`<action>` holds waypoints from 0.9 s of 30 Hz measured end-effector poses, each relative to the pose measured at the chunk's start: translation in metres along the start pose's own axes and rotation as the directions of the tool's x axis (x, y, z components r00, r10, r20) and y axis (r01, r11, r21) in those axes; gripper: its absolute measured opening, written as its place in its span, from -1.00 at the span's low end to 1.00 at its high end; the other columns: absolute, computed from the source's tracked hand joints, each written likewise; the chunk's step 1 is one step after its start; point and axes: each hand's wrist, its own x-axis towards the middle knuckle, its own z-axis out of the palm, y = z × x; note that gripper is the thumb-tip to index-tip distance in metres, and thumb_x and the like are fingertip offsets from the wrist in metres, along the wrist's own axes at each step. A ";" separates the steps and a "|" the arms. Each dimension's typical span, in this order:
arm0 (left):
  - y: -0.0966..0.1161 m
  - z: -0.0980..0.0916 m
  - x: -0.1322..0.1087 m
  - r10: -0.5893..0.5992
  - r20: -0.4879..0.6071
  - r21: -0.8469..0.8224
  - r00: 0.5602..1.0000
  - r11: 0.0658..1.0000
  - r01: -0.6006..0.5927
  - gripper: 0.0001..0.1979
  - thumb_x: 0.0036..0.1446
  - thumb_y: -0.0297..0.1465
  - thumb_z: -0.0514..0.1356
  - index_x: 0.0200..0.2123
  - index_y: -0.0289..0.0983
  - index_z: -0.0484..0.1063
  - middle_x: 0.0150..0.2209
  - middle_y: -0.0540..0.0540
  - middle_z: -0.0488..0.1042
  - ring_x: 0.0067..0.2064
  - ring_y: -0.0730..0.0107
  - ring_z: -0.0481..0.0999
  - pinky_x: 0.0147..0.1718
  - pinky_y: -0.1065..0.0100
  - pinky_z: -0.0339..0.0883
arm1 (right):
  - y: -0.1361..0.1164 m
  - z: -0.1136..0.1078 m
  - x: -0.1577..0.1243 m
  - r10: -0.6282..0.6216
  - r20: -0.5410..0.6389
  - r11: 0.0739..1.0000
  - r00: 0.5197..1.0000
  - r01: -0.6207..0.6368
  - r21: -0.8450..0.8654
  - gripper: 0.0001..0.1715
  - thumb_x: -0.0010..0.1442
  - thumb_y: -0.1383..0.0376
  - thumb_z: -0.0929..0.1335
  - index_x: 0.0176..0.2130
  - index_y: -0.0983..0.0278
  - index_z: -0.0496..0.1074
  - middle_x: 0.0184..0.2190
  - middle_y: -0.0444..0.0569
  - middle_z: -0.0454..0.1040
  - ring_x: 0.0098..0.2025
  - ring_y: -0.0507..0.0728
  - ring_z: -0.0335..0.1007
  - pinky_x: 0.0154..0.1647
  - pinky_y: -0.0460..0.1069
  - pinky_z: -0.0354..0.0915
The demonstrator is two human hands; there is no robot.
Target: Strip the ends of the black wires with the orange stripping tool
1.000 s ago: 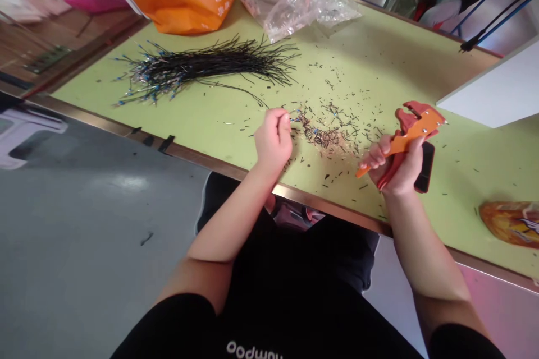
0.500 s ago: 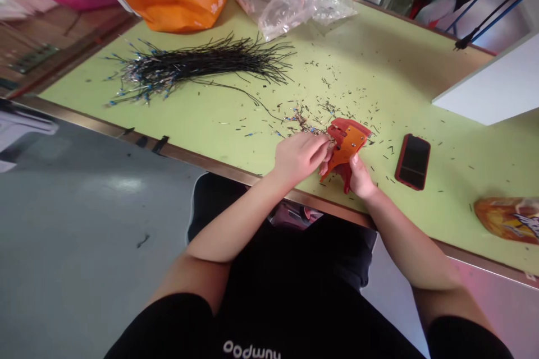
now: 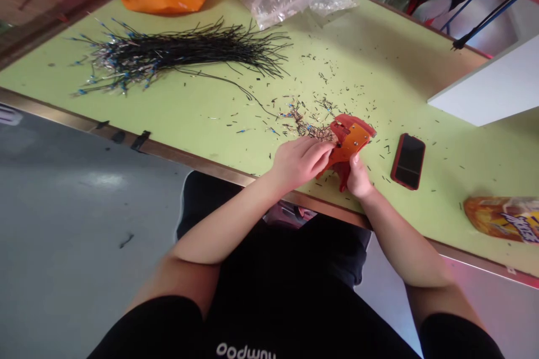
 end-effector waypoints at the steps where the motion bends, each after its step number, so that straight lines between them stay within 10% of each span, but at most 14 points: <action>1: 0.000 0.000 -0.001 -0.004 0.022 -0.001 1.000 1.000 0.004 -0.88 0.43 -0.48 0.19 -0.04 -0.18 0.46 -0.36 0.04 0.65 -0.38 0.44 0.60 -0.36 0.36 0.35 | -0.001 0.001 0.000 -0.042 -0.060 0.999 0.997 0.043 0.012 -0.09 0.07 -0.54 0.36 0.06 0.03 0.48 -0.10 0.08 0.66 0.16 0.45 0.58 -0.05 0.31 0.63; 11: 0.002 -0.002 0.000 0.022 0.049 -0.039 0.999 0.999 -0.020 -0.85 0.44 -0.49 0.19 0.02 -0.19 0.45 -0.31 0.00 0.67 -0.35 0.42 0.61 -0.38 0.36 0.34 | 0.003 0.005 -0.001 -0.107 -0.218 0.993 0.970 0.117 0.032 -0.18 0.07 -0.51 0.39 -0.10 0.07 0.48 -0.26 0.06 0.62 0.04 0.46 0.62 -0.15 0.31 0.63; 27: 0.004 -0.008 0.002 -0.004 0.023 -0.066 1.000 0.998 0.006 -0.83 0.46 -0.50 0.16 0.04 -0.19 0.44 -0.29 -0.01 0.70 -0.33 0.43 0.67 -0.32 0.38 0.47 | -0.004 0.006 -0.001 -0.076 -0.145 0.996 0.986 0.082 0.036 -0.09 0.10 -0.59 0.25 -0.07 0.04 0.48 -0.20 0.09 0.62 0.08 0.48 0.62 -0.19 0.32 0.66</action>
